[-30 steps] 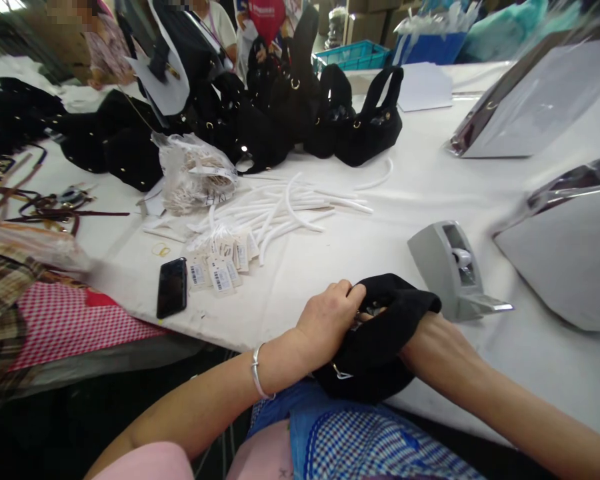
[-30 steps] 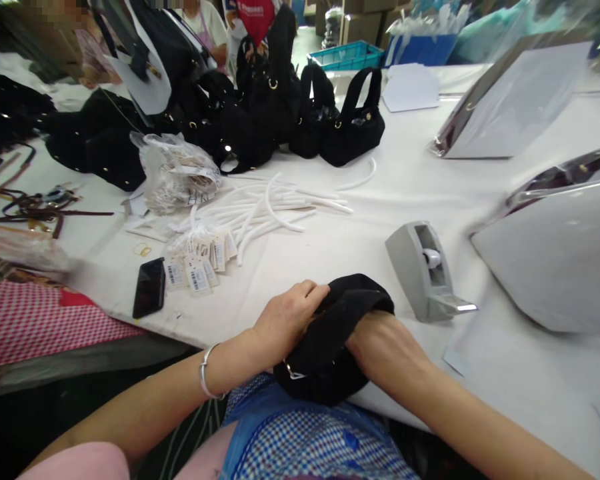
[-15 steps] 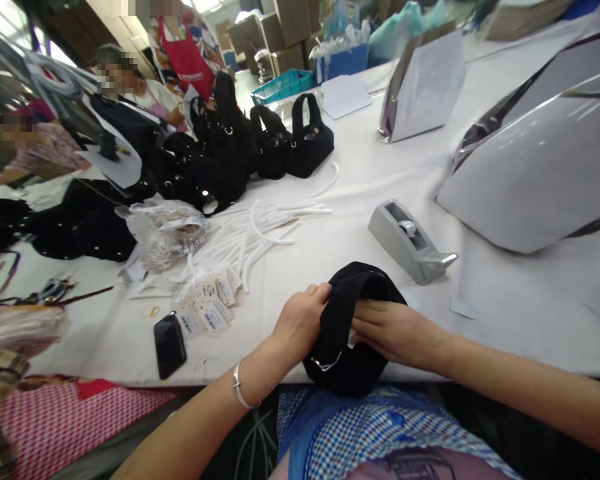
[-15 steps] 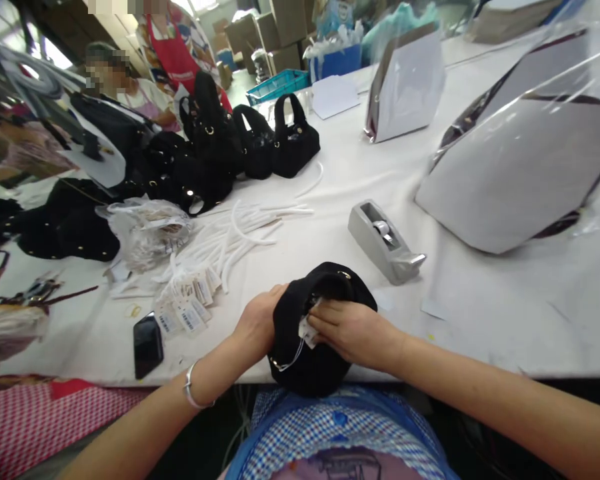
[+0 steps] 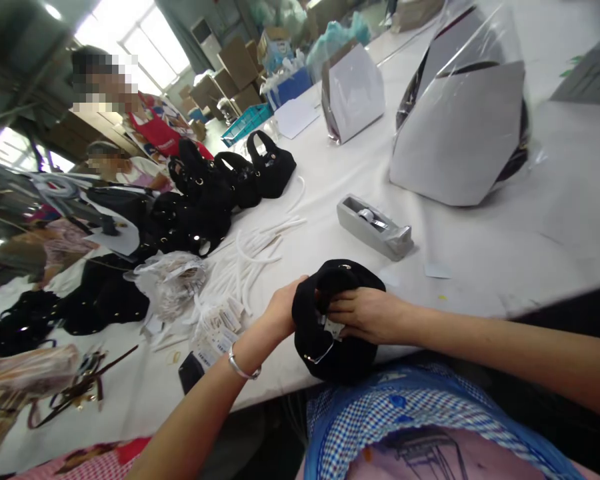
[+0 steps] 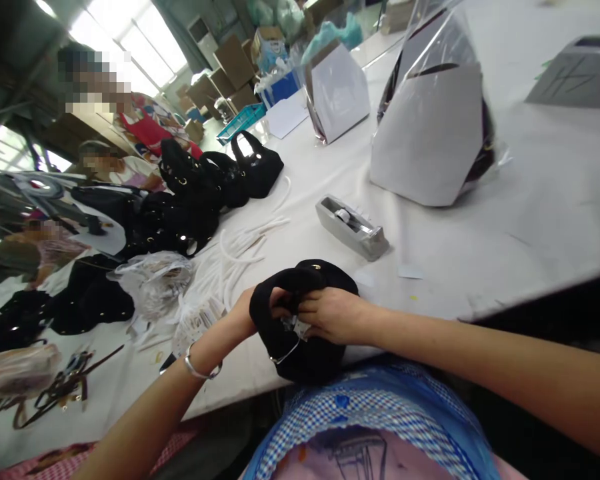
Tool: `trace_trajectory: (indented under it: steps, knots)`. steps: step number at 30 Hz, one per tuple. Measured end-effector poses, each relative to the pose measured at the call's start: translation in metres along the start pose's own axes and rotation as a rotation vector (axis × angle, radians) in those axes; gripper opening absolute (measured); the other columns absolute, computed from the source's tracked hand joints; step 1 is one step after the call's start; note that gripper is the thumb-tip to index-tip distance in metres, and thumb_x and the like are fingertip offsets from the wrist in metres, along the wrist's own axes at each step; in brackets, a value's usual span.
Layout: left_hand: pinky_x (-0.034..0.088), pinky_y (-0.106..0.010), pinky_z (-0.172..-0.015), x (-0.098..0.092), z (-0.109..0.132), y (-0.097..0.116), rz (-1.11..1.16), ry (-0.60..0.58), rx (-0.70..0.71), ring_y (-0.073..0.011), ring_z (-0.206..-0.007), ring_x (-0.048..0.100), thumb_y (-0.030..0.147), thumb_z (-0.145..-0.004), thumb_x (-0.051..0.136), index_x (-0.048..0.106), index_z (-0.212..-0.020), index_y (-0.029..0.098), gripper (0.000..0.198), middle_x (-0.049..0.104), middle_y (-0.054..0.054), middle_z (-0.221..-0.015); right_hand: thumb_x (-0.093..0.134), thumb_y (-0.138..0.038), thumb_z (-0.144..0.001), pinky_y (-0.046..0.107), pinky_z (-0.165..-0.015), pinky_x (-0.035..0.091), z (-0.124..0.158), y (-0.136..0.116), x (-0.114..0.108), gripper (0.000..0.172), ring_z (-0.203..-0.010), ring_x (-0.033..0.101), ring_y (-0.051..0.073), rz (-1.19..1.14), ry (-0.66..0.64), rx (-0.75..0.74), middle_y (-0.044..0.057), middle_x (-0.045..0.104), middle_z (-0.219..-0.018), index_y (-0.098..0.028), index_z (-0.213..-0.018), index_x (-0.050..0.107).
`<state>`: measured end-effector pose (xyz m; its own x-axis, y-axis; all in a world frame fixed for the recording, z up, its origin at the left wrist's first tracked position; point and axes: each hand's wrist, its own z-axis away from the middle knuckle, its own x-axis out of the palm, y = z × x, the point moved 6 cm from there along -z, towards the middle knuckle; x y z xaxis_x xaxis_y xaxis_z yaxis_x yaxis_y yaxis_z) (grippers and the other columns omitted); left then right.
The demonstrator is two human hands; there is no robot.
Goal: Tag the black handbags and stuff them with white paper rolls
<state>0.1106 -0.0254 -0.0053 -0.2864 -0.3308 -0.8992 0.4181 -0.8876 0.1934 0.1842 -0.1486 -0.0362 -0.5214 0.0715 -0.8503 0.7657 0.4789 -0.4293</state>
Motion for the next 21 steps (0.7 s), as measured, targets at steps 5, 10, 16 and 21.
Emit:
trace_trajectory:
  steps: [5,10,16,21]
  knots:
    - [0.053,-0.038,-0.085,0.012,-0.004,0.000,-0.123,0.076,-0.026,-0.0295,-0.107,0.062,0.026,-0.078,0.069,0.066,-0.108,0.023,0.030,0.067,-0.007,-0.108,0.060,-0.032,-0.096,0.042,-0.099,0.048,0.001,0.002,0.006,0.030,-0.112,0.059,0.027,0.009,0.031,-0.004,0.011,0.070,-0.116,-0.013,-0.117,0.069]
    - [0.054,-0.036,-0.079,0.011,0.003,-0.004,-0.111,0.172,-0.104,-0.0263,-0.097,0.064,0.031,-0.081,0.064,0.065,-0.101,0.020,0.023,0.066,-0.008,-0.103,0.061,-0.033,-0.096,0.042,-0.095,0.048,0.001,0.003,0.009,0.029,-0.110,0.060,0.027,0.013,0.069,-0.009,0.012,0.070,-0.117,-0.013,-0.115,0.071]
    - [0.054,-0.029,-0.075,0.000,0.010,-0.017,0.210,0.120,0.031,-0.0181,-0.081,0.067,0.027,-0.081,0.068,0.068,-0.100,0.020,0.020,0.068,-0.005,-0.102,0.059,-0.033,-0.097,0.041,-0.091,0.049,0.002,0.003,0.008,0.028,-0.107,0.061,0.026,0.013,0.065,-0.008,0.011,0.070,-0.117,-0.014,-0.113,0.071]
    - [0.053,-0.028,-0.080,-0.011,0.011,-0.014,0.150,0.016,0.197,-0.0185,-0.088,0.069,0.025,-0.085,0.068,0.069,-0.109,0.024,0.024,0.071,-0.002,-0.103,0.060,-0.035,-0.096,0.041,-0.093,0.048,0.002,0.004,0.008,0.029,-0.109,0.060,0.027,0.017,0.061,0.007,0.008,0.069,-0.120,-0.016,-0.117,0.070]
